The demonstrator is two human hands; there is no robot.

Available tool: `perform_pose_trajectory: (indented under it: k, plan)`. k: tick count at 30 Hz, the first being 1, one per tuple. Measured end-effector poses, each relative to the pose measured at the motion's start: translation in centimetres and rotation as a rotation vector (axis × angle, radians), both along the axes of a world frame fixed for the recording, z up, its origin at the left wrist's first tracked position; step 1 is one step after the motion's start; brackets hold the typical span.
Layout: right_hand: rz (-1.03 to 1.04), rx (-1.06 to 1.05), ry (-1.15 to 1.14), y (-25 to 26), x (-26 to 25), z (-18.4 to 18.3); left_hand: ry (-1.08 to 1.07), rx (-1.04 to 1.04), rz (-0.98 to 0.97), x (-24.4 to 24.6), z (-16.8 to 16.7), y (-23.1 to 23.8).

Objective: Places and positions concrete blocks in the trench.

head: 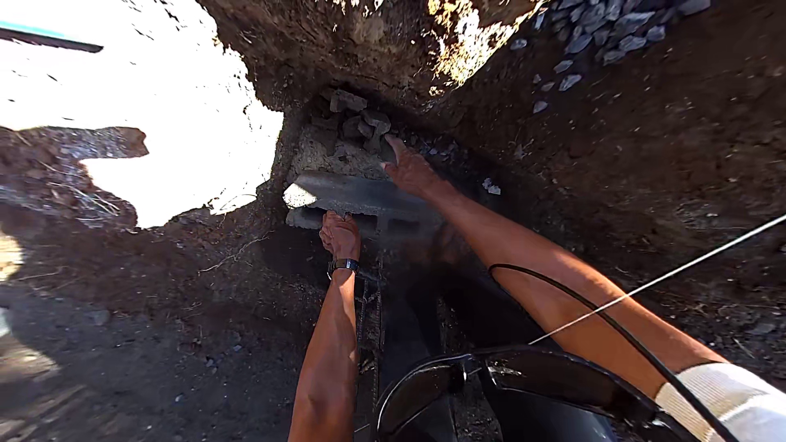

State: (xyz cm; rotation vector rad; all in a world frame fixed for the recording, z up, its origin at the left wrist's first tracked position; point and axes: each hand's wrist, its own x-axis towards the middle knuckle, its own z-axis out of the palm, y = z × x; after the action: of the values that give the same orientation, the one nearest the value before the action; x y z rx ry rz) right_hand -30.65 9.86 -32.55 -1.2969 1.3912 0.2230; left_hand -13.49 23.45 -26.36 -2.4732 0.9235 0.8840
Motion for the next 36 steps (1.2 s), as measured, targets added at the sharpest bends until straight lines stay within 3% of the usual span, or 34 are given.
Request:
perform_pose_trajectory:
  k: [8, 17, 20, 30, 36]
  plan:
    - [-0.007, -0.008, 0.070, -3.9, 4.9, -6.7, -0.050, 0.123, 0.017, -0.6, 0.1, -1.7]
    - [-0.277, -0.019, 0.071, -3.8, 4.3, -9.2, -0.063, 0.114, -0.031, -0.6, 0.2, -1.7]
    - [-0.212, -0.083, 0.101, -3.7, 4.3, -9.6, -0.060, 0.114, -0.033, -0.6, 0.2, -1.6]
    - [-0.319, -0.115, 0.156, -2.2, 3.8, -8.4, -0.039, 0.078, -0.012, -0.1, -0.1, -0.8]
    - [-0.204, -0.118, 0.197, -2.2, 3.5, -8.6, -0.054, 0.075, -0.015, -0.3, -0.2, -1.0]
